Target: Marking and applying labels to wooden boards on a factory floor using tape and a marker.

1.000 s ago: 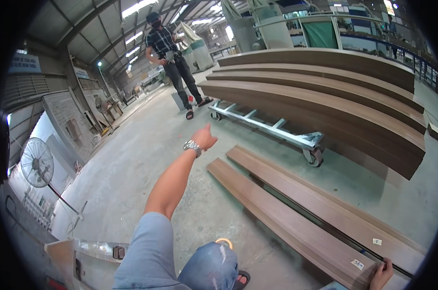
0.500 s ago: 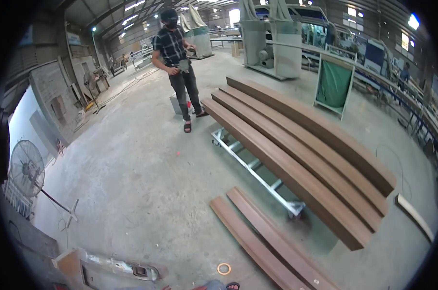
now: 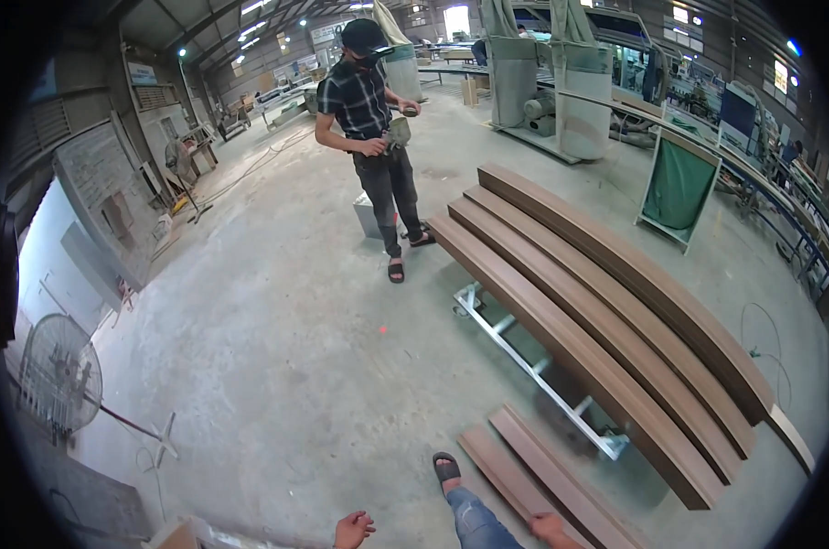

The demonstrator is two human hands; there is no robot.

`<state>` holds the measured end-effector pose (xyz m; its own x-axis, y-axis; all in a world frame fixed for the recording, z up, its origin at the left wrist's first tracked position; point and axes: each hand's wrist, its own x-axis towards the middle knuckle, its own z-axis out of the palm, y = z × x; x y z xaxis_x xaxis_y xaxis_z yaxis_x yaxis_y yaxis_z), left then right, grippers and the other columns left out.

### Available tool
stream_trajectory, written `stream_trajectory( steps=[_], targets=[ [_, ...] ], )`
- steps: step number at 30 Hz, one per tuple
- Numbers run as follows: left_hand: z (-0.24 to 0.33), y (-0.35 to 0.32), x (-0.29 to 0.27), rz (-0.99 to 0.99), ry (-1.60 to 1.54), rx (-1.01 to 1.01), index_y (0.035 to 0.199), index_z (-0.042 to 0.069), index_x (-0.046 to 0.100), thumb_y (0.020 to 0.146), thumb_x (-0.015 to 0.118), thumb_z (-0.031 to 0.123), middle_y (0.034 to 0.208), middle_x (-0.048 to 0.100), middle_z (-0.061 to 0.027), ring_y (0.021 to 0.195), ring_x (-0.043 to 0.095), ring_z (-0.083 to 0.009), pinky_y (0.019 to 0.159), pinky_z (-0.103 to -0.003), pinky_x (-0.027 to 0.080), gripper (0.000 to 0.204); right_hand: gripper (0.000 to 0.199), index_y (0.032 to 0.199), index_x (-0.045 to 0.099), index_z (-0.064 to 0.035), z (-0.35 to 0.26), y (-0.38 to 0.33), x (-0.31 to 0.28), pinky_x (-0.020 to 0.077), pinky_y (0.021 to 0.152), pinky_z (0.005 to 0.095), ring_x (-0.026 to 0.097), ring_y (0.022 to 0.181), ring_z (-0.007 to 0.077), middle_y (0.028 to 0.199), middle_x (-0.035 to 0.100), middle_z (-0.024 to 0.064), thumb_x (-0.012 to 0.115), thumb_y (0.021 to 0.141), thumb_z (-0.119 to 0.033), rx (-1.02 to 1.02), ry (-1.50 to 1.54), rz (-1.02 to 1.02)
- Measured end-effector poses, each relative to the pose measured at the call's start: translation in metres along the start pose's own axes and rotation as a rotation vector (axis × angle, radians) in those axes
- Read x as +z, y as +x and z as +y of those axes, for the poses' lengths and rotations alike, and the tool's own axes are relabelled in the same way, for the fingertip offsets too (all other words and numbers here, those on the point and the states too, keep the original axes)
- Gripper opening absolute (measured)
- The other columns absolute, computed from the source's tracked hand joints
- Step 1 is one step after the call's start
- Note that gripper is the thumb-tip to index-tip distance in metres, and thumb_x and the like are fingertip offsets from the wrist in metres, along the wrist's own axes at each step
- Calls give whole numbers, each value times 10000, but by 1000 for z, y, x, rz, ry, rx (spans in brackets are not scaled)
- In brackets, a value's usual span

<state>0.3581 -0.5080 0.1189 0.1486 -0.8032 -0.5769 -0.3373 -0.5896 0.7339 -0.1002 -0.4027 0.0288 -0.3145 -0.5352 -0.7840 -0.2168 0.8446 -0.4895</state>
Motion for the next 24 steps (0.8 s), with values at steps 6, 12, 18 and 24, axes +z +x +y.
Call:
stream_trajectory(
  steps=[6, 12, 18, 24],
  targets=[
    [36, 117, -68, -175, 44, -359, 1312, -21, 587, 959, 612, 351, 980, 722, -131, 746, 694, -233, 650, -350, 554, 513, 300, 889, 768, -34, -141, 159, 53, 558, 558, 353, 693, 584, 202, 750, 730, 103, 676, 816, -309, 127, -48, -97],
    [100, 239, -134, -78, -156, -465, 1293, -25, 595, 952, 637, 399, 1073, 710, -154, 790, 698, -265, 728, -459, 570, 546, 271, 1071, 712, -7, -424, 201, 43, 567, 641, 332, 709, 757, 197, 904, 731, 111, 619, 915, -208, -48, 88, -189],
    [234, 454, -145, -85, -141, -394, 1262, -22, 606, 951, 625, 325, 1028, 716, -146, 811, 714, -261, 704, -406, 573, 467, 297, 1135, 688, -19, -616, 313, 14, 563, 656, 325, 716, 785, 202, 938, 729, 113, 610, 924, -213, -177, 253, -24],
    [385, 658, -165, -77, -99, -357, 1231, -19, 618, 950, 612, 251, 983, 722, -138, 832, 730, -257, 681, -354, 576, 390, 233, 1048, 724, -36, -694, 412, 25, 552, 558, 339, 702, 682, 204, 857, 721, 119, 657, 875, -177, 245, 411, 94]
  ],
)
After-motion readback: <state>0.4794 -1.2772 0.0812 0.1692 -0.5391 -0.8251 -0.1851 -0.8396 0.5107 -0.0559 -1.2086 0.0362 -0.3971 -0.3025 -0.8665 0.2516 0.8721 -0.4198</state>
